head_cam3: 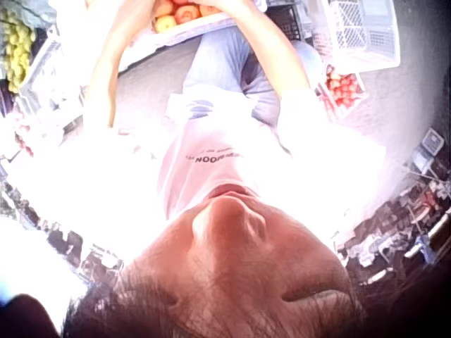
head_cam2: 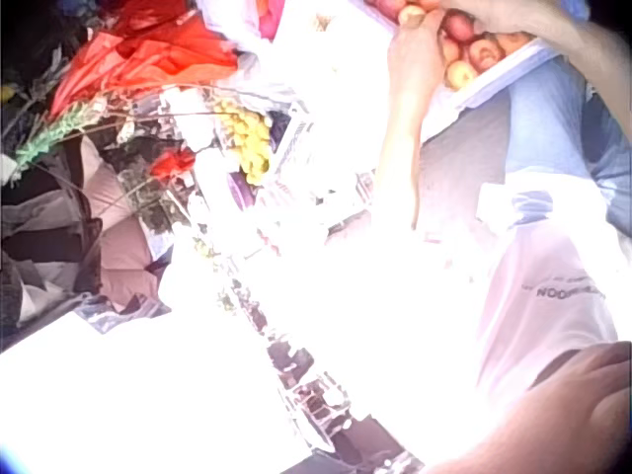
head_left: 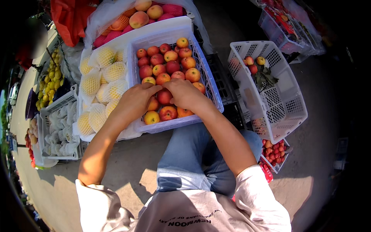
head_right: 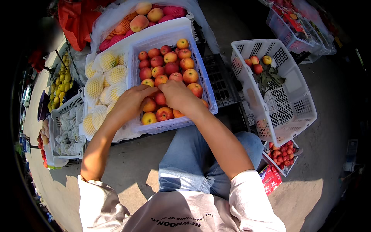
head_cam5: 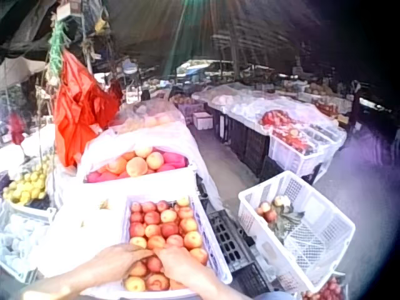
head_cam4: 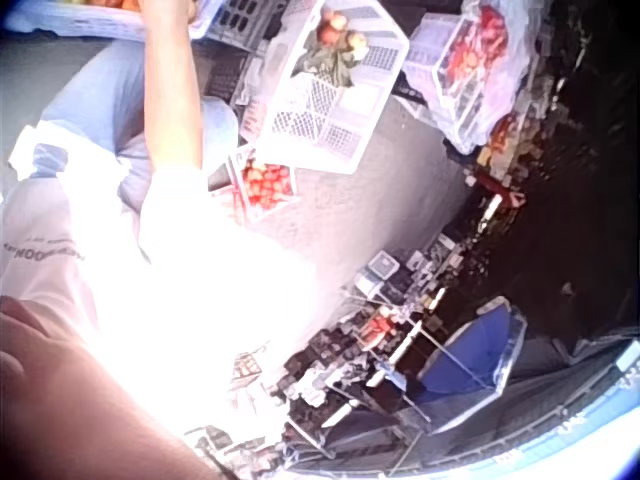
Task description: The person sits on the ground and sorts apples by hand, picking them from one white crate and placing them into another. The person also moves and repositions crates of apples and other fruits during the process.
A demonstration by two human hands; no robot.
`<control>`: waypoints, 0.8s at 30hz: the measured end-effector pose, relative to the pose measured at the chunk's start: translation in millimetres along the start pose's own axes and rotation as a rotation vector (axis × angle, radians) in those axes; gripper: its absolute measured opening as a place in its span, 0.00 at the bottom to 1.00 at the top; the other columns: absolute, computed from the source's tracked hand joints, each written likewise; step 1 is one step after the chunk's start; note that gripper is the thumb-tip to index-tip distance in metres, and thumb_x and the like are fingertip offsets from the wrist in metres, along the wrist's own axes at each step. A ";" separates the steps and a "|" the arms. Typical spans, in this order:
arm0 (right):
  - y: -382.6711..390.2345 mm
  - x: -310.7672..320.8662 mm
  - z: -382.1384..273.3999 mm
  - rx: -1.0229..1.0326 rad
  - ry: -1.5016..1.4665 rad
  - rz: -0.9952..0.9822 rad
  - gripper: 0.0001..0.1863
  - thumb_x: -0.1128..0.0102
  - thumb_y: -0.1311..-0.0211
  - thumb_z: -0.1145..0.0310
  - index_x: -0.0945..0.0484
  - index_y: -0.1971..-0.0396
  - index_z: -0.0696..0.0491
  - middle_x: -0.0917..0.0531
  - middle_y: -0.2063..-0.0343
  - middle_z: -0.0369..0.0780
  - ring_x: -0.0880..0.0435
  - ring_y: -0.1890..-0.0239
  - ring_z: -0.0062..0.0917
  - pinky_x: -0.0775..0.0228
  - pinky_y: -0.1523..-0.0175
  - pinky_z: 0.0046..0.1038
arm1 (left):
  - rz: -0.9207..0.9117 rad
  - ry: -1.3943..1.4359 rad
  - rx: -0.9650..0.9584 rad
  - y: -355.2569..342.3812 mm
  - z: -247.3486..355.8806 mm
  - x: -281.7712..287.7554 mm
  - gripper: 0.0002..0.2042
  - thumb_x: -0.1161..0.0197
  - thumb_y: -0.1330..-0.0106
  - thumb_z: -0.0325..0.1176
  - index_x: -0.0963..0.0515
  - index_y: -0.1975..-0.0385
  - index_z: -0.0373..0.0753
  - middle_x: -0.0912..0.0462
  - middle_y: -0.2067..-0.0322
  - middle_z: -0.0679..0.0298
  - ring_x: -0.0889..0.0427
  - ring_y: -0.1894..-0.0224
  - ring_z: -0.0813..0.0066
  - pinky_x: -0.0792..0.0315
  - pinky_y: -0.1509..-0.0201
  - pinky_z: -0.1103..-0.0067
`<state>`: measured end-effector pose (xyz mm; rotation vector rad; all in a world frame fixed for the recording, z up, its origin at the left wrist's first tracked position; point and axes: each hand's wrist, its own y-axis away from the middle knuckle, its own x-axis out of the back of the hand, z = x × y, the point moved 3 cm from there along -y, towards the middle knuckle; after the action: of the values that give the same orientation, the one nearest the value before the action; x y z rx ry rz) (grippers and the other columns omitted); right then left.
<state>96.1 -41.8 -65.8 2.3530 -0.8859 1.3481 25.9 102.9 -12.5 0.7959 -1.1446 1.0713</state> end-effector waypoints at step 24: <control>218.5 207.4 157.4 -0.464 0.073 0.477 0.12 0.38 0.46 0.71 0.22 0.60 0.56 0.15 0.66 0.43 0.15 0.62 0.35 0.25 0.54 0.33 | 0.044 -0.064 -0.055 -11.4 40.1 24.8 0.16 0.39 0.43 0.22 0.24 0.53 0.33 0.21 0.52 0.50 0.21 0.51 0.48 0.28 0.47 0.65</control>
<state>140.9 -368.3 17.4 1.7930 -1.6081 1.2004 25.6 68.7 21.9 0.7697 -1.2453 1.0527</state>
